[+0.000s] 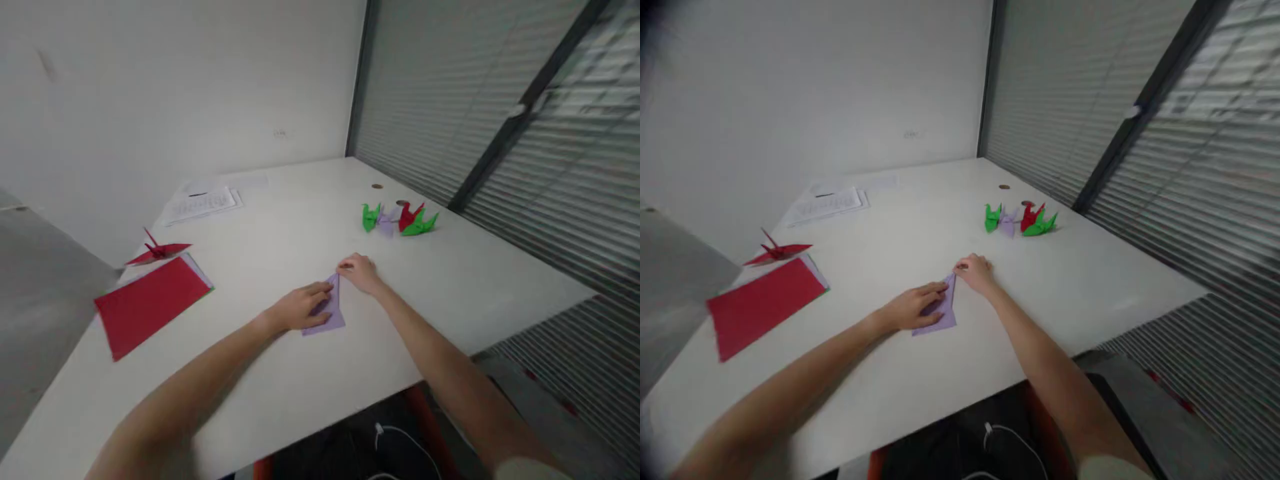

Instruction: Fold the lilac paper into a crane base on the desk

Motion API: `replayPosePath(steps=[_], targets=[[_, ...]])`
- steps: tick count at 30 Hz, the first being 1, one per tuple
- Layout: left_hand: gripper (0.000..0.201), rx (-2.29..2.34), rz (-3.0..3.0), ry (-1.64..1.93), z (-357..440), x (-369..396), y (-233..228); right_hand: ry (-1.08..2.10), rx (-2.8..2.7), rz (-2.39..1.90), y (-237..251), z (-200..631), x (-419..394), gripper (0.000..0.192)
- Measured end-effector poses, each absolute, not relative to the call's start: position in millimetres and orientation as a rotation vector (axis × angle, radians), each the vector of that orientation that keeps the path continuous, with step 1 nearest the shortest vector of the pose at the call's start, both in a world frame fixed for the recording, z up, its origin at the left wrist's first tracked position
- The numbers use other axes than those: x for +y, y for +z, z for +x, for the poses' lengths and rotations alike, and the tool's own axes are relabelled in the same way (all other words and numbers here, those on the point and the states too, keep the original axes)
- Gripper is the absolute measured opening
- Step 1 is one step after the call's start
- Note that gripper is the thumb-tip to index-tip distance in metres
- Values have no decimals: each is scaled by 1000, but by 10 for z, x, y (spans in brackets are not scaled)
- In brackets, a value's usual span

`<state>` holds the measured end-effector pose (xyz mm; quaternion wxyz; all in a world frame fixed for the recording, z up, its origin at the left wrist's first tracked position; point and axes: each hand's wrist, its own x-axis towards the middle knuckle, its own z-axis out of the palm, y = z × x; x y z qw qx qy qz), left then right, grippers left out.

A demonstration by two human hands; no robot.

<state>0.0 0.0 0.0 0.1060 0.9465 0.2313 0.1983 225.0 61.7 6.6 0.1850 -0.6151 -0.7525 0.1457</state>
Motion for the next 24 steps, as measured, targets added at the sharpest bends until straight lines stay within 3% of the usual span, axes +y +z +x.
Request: replayPosePath(steps=[5, 17, 24], targets=[[32, 670, 2805, 582, -4, -31, 18, 234, -2079, -1827, 16, 2210, 632, 18], [31, 710, 2820, 547, 2, -39, 56, 424, -2063, -1730, 71, 2224, 618, 13], [34, 689, 2920, 609, 22, -51, 78, 332, -2033, -1744, 44, 2222, 632, 10]])
